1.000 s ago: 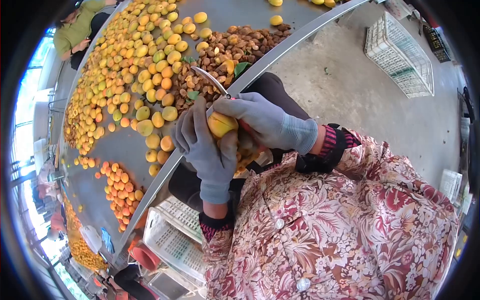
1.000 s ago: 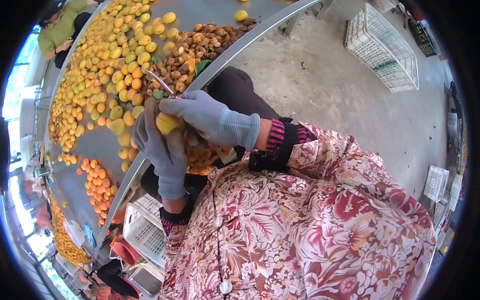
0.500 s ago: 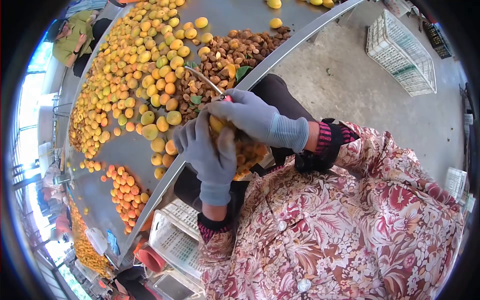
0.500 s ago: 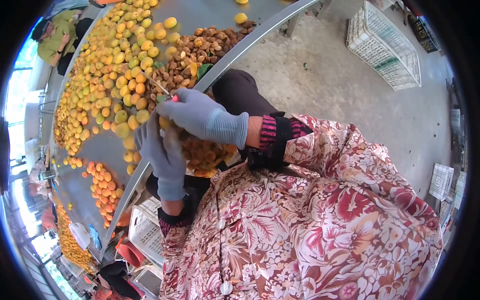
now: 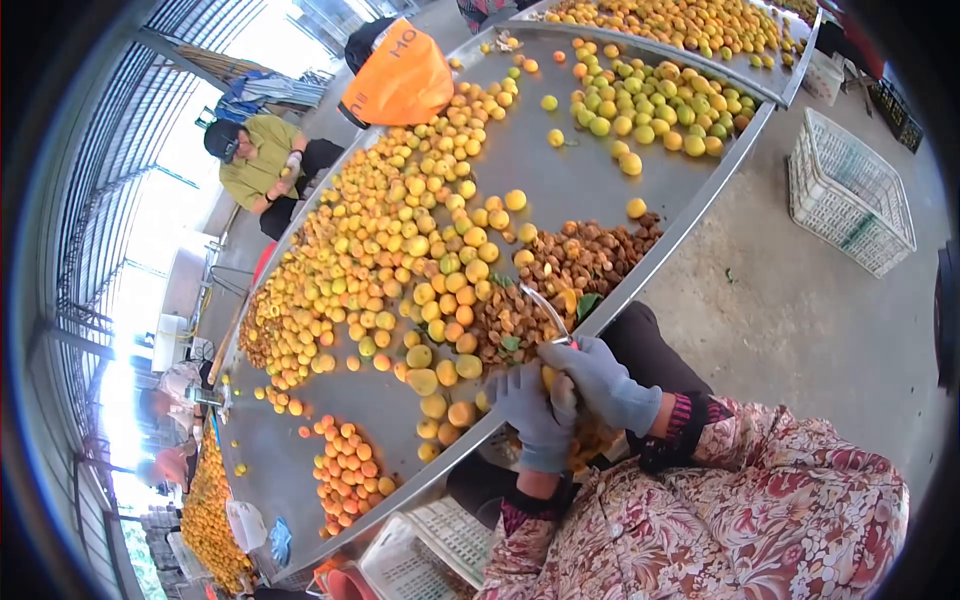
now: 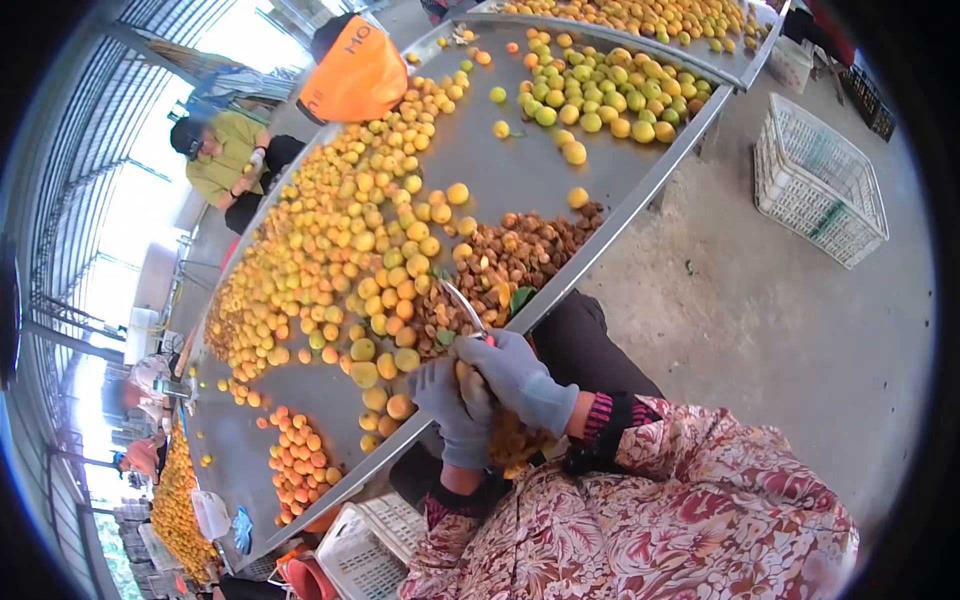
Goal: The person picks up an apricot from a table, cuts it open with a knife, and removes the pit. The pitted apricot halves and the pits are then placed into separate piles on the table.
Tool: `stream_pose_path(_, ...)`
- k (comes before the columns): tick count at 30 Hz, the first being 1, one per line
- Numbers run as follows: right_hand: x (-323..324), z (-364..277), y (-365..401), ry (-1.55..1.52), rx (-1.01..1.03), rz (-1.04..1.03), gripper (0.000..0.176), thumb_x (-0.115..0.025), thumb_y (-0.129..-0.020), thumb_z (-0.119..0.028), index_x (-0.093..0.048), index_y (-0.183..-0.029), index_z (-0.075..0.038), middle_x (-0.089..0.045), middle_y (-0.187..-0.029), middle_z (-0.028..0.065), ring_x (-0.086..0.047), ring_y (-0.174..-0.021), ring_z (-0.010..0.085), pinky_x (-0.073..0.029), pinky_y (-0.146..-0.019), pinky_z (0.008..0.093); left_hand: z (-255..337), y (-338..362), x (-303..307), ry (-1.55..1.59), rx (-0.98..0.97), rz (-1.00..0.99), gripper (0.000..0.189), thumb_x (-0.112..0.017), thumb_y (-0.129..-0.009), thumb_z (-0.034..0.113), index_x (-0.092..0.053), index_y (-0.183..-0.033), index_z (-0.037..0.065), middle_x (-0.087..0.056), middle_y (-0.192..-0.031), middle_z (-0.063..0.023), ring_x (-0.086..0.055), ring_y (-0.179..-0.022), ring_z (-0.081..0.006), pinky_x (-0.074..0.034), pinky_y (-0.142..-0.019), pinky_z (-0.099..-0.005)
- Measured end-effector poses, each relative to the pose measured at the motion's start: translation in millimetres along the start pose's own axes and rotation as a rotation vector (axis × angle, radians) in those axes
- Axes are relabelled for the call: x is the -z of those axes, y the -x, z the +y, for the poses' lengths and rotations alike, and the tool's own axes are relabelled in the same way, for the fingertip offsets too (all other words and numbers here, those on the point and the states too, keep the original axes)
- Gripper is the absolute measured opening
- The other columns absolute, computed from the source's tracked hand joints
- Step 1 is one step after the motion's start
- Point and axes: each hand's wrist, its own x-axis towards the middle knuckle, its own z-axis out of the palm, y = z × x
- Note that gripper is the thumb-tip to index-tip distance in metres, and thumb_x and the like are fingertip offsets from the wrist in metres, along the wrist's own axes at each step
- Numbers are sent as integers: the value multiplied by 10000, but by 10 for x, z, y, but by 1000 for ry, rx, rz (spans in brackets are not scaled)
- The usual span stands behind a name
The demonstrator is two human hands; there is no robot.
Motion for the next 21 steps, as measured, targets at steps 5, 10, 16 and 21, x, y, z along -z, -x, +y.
stream_pose_path(5,27,-26,-20,96,131,63,284,-573,-865,-296,-604,-873,-13,-587,-775,-1,-512,-691,42,-441,-630,209,99,-32,50,68,4,6,392,-467,-857,386,-525,-855,-1,-536,-786,-165,-510,-708,-341,-382,-759,-425)
stream_pose_path(10,121,-61,71,293,199,-204,380,-528,-900,-355,-606,-943,15,-602,-842,21,-515,-727,56,-449,-664,219,24,-101,234,-39,-304,-78,420,-515,-821,429,-520,-882,14,-543,-847,-131,-511,-841,-300,-337,-881,-464)
stream_pose_path(16,6,-44,94,185,173,-160,382,-524,-904,-357,-616,-927,13,-607,-835,29,-512,-734,47,-444,-657,208,34,-156,227,-136,-251,-72,452,-534,-786,488,-524,-853,42,-539,-836,-115,-494,-849,-288,-301,-921,-480)
stream_pose_path(21,-25,19,-25,80,203,-92,220,-555,-866,-237,-610,-803,-33,-567,-691,-6,-508,-675,37,-431,-595,215,-45,-147,229,-160,-244,-99,410,-523,-789,451,-540,-826,43,-527,-811,-116,-492,-817,-289,-300,-909,-467)
